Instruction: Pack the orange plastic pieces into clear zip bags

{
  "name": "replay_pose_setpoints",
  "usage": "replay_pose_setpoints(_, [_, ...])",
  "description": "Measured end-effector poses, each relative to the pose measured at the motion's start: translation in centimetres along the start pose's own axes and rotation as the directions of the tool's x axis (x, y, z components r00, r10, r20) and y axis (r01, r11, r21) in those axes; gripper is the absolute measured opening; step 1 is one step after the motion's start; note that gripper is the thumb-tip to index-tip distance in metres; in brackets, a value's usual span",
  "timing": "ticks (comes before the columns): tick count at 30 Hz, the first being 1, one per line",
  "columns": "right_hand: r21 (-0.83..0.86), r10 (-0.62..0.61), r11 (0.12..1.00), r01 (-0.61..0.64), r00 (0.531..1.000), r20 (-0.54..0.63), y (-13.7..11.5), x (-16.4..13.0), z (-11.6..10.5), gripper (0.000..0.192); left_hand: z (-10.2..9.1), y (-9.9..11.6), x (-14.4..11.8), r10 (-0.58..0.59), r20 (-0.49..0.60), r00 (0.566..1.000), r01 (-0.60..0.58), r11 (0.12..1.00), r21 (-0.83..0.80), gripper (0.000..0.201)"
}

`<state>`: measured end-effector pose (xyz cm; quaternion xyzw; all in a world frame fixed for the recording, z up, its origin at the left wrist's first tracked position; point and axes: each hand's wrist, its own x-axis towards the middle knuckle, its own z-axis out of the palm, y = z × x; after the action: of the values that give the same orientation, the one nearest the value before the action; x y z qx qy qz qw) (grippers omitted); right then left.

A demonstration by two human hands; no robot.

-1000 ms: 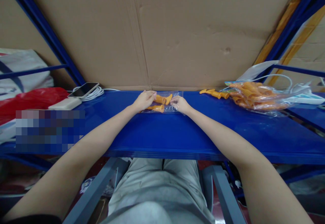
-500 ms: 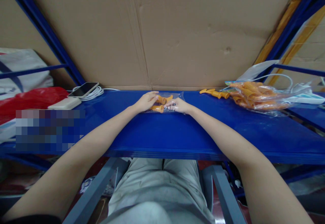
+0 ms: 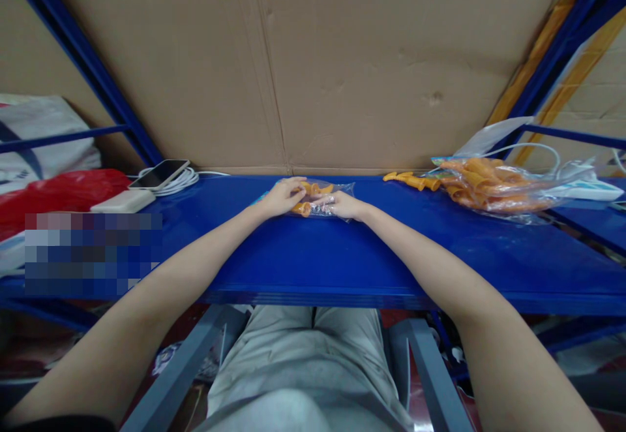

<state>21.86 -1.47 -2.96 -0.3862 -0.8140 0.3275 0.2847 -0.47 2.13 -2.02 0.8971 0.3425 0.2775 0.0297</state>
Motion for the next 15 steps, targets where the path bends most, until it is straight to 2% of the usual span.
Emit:
replay_pose_setpoints(2, [0.006, -0.007, 1.0, 0.008, 0.999, -0.045, 0.1, 0.0, 0.2, 0.038, 0.3, -0.2, 0.0, 0.0, 0.024, 1.0, 0.001, 1.0, -0.031, 0.017])
replay_pose_setpoints(8, [-0.055, 0.003, 0.998, -0.009, 0.993, -0.116, 0.4, 0.3, 0.3, 0.023, 1.2, -0.8, 0.1, -0.037, 0.09, 0.995, 0.048, 0.992, -0.118, 0.018])
replay_pose_setpoints(12, [-0.086, 0.002, 0.996, -0.017, 0.985, -0.172, 0.4, 0.3, 0.1, 0.021, 1.2, -0.8, 0.1, -0.055, 0.119, 0.991, 0.069, 0.991, -0.117, 0.023])
replay_pose_setpoints(15, [-0.076, 0.029, 0.996, -0.05, 0.966, -0.257, 0.3, 0.3, 0.2, 0.022, 1.2, -0.7, 0.1, -0.051, 0.12, 0.991, 0.065, 0.991, -0.114, 0.027])
